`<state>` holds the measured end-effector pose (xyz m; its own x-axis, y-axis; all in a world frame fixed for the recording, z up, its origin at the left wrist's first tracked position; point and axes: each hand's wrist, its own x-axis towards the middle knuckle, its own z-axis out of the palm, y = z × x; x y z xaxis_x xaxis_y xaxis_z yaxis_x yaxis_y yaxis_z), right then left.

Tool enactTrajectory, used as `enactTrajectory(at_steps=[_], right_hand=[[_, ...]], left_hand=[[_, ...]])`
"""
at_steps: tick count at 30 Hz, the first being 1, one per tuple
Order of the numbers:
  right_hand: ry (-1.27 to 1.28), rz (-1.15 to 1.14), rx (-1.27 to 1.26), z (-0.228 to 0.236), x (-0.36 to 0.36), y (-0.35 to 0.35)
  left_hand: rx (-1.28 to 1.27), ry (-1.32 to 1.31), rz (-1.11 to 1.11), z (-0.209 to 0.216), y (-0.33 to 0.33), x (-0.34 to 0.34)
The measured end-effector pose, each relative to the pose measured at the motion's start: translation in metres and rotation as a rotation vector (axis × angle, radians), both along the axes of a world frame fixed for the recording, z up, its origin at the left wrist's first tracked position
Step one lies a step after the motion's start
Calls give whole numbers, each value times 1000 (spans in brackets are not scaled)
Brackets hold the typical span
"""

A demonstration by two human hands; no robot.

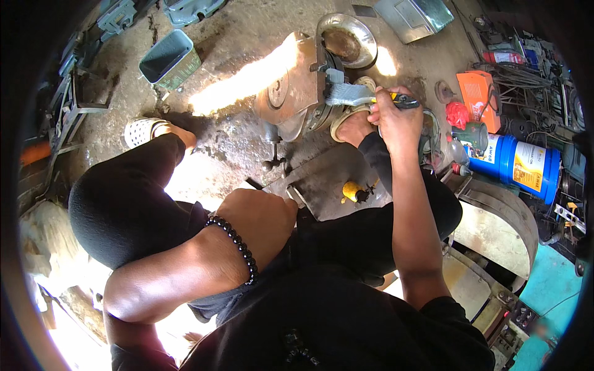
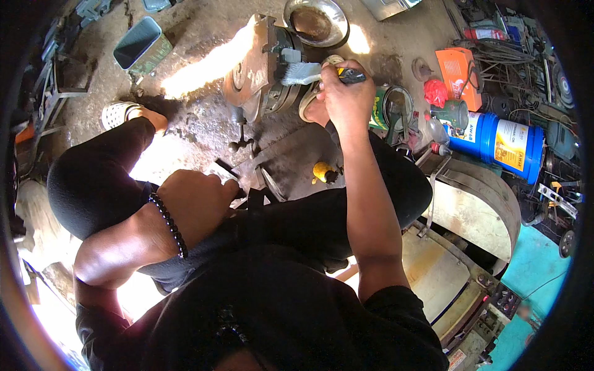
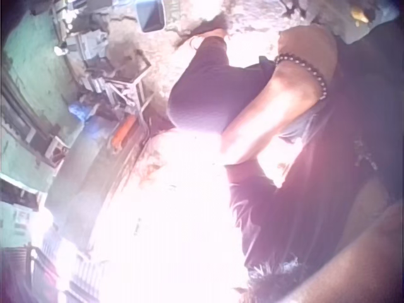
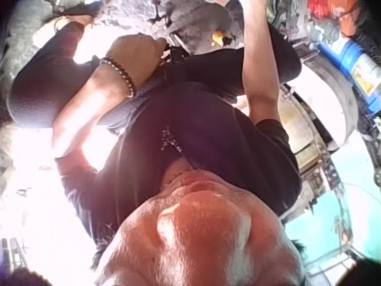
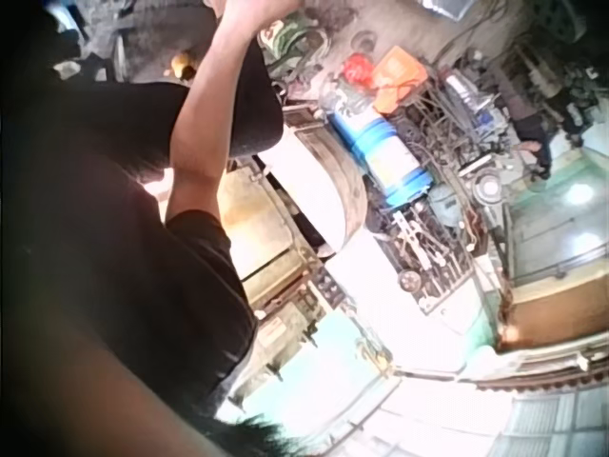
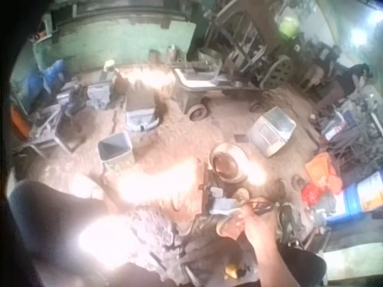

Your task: The person sits on the floor and paints a metal mechanical part with a brush. They dip the brush into a container of paint and apply it to the surface of the part, then wipe the part with a cloth.

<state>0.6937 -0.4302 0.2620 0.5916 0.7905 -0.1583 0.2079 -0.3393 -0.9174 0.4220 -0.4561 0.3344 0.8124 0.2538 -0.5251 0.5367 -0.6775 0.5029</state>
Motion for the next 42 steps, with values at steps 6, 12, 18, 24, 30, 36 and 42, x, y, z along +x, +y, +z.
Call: enactTrajectory(at_steps=[6, 12, 18, 24, 30, 36, 42], right_hand=[[38, 22, 15, 4, -6, 2], [-81, -30, -9, 24, 18, -19], [-92, -72, 162, 32, 39, 5], [-46, 14, 223, 39, 52, 48], [-89, 182, 124, 27, 54, 63], [-118, 374, -13, 17, 55, 75], [-390, 558, -59, 47, 79, 89]], left_hand=[[-50, -5, -15, 3, 5, 4], [-43, -11, -20, 5, 7, 6], [-46, 5, -23, 2, 8, 10], [-86, 43, -35, -1, 16, 15], [-89, 68, -12, -2, 27, 19], [-111, 35, 12, -2, 42, 27], [-133, 2, 46, 2, 67, 37]])
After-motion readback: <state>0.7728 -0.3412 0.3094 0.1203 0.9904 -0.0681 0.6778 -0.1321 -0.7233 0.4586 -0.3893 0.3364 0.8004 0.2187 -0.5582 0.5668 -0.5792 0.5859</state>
